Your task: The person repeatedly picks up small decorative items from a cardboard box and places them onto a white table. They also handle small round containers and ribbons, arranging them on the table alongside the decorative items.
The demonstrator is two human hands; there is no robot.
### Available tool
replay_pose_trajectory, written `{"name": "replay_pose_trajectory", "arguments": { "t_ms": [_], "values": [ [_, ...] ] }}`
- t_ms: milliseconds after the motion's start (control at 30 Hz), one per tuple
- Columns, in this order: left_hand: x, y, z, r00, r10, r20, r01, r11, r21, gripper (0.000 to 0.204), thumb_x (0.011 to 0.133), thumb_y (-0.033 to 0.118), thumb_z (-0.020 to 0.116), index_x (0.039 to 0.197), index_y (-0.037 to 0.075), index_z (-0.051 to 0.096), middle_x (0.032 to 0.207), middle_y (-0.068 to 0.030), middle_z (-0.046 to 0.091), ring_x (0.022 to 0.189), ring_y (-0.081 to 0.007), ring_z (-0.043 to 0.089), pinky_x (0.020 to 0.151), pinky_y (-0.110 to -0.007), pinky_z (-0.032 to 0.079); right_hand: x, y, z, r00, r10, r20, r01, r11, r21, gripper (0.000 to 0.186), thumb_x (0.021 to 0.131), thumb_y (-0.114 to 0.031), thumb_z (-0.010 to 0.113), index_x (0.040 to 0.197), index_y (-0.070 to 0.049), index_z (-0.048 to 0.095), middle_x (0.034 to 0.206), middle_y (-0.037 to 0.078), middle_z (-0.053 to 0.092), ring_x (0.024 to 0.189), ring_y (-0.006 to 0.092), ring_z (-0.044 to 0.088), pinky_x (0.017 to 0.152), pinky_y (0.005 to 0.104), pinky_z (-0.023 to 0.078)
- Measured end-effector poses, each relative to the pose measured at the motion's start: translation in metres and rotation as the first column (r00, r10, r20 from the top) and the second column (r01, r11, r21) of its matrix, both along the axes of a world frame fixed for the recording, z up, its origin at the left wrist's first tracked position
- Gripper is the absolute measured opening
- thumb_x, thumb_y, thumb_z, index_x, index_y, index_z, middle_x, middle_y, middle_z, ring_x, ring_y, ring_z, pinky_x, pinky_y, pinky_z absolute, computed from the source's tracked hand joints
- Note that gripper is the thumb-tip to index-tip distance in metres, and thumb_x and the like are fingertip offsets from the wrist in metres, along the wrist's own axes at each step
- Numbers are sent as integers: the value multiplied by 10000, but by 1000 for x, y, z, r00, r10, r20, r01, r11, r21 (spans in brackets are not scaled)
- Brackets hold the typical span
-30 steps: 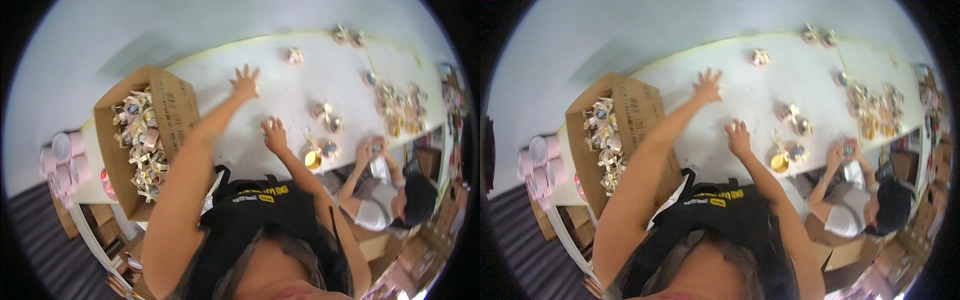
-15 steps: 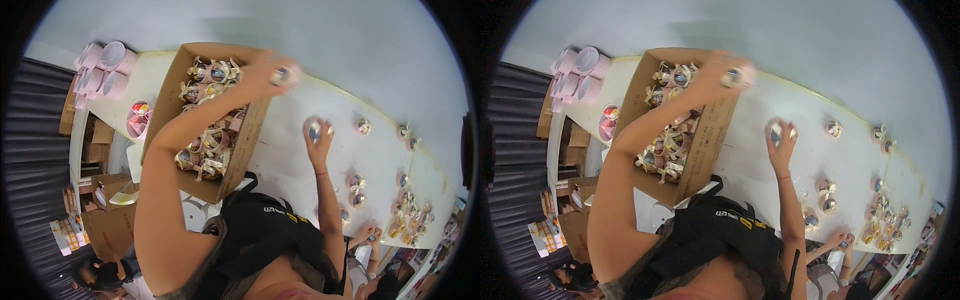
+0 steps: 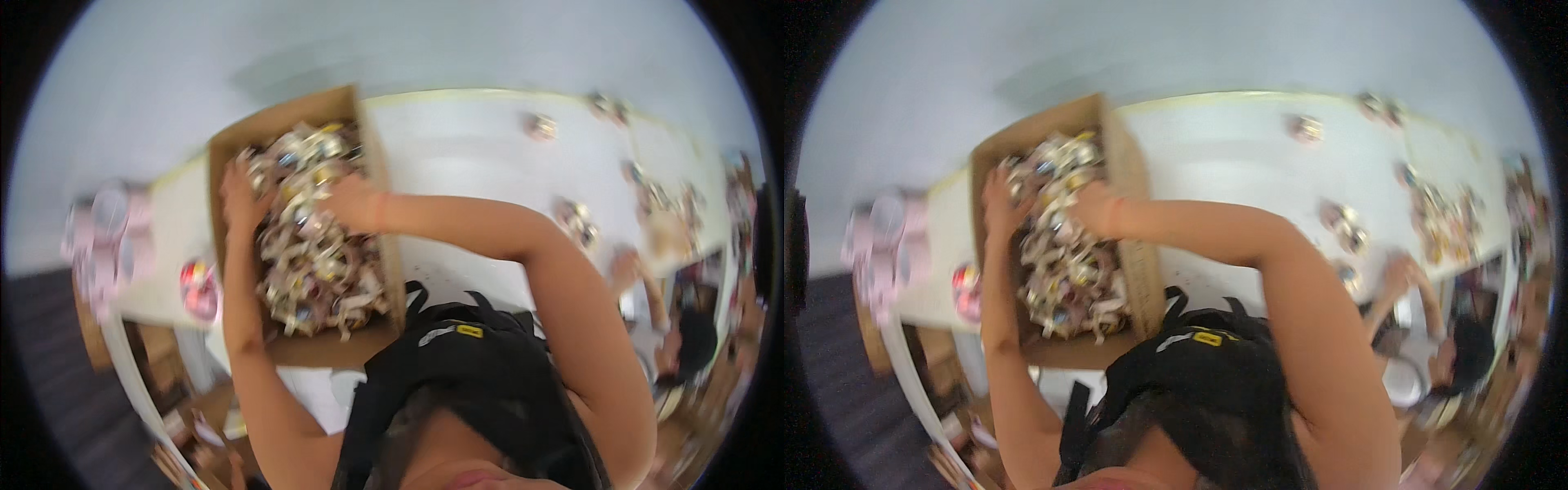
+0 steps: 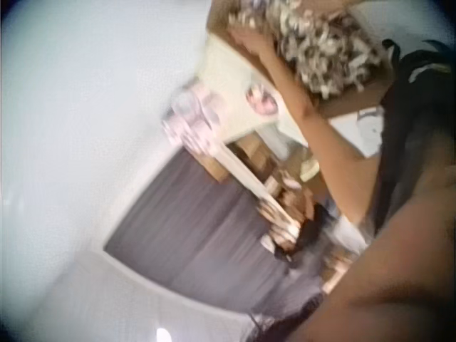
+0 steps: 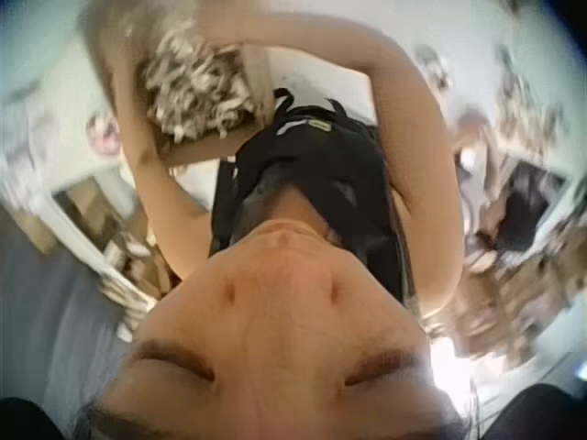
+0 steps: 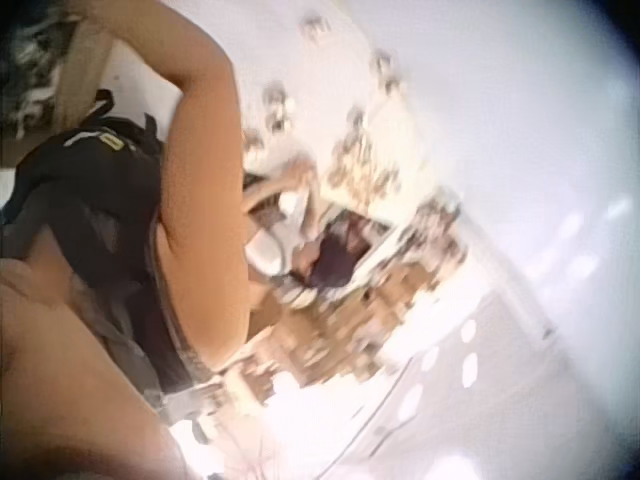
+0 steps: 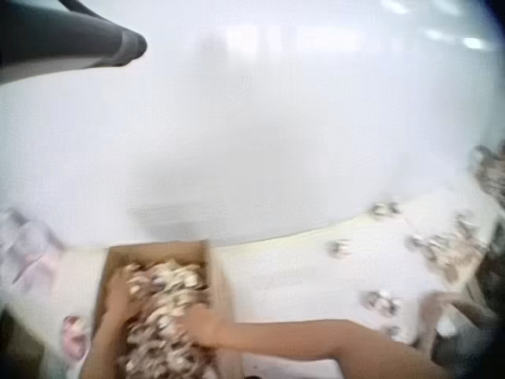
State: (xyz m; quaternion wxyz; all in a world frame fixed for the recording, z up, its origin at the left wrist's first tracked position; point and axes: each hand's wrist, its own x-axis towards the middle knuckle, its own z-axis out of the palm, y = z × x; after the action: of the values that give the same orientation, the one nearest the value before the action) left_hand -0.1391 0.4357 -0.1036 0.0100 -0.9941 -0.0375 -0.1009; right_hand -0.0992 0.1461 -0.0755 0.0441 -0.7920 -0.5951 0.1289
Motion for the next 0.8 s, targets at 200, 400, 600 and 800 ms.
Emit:
{"name": "replay_pose_trajectory", "arguments": {
  "t_ms": [200,400,600,800],
  "values": [
    [35,-139,118,942,-206,265,282,914,-291,697,810,149,750,1440,107,453,1543,-195,311,1395,-393,325,1125,-496,300,-3,-70,21,959,-205,-197,284,662,694,539,750,-293,796,1225,-130,601,1280,131,564,1318,337,435,1110,510,305],
    [123,-312,140,755,-636,156,654,717,-242,587,844,208,725,1382,122,506,1526,-166,362,1377,-378,356,1116,-476,323,-1,-391,-113,43,-986,-161,893,-35,449,680,730,-345,826,1323,-155,555,1317,155,544,1294,363,421,1067,481,371],
    [246,-514,-30,563,-825,-50,738,529,-419,720,774,262,779,1412,146,465,1514,-202,351,1374,-398,350,1114,-482,345,-41,-533,-200,-47,-980,-194,985,-13,-173,759,703,-356,773,1356,-97,486,1196,241,581,1120,446,548,957,511,459],
    [276,-660,-166,665,-672,-326,535,733,-419,892,641,369,868,1411,254,431,1536,-167,279,1378,-461,314,1041,-554,414,-65,-491,-214,3,-917,-399,998,-23,62,715,652,-289,842,1275,-91,552,1196,199,572,1108,418,522,912,509,471]
  ]
}}
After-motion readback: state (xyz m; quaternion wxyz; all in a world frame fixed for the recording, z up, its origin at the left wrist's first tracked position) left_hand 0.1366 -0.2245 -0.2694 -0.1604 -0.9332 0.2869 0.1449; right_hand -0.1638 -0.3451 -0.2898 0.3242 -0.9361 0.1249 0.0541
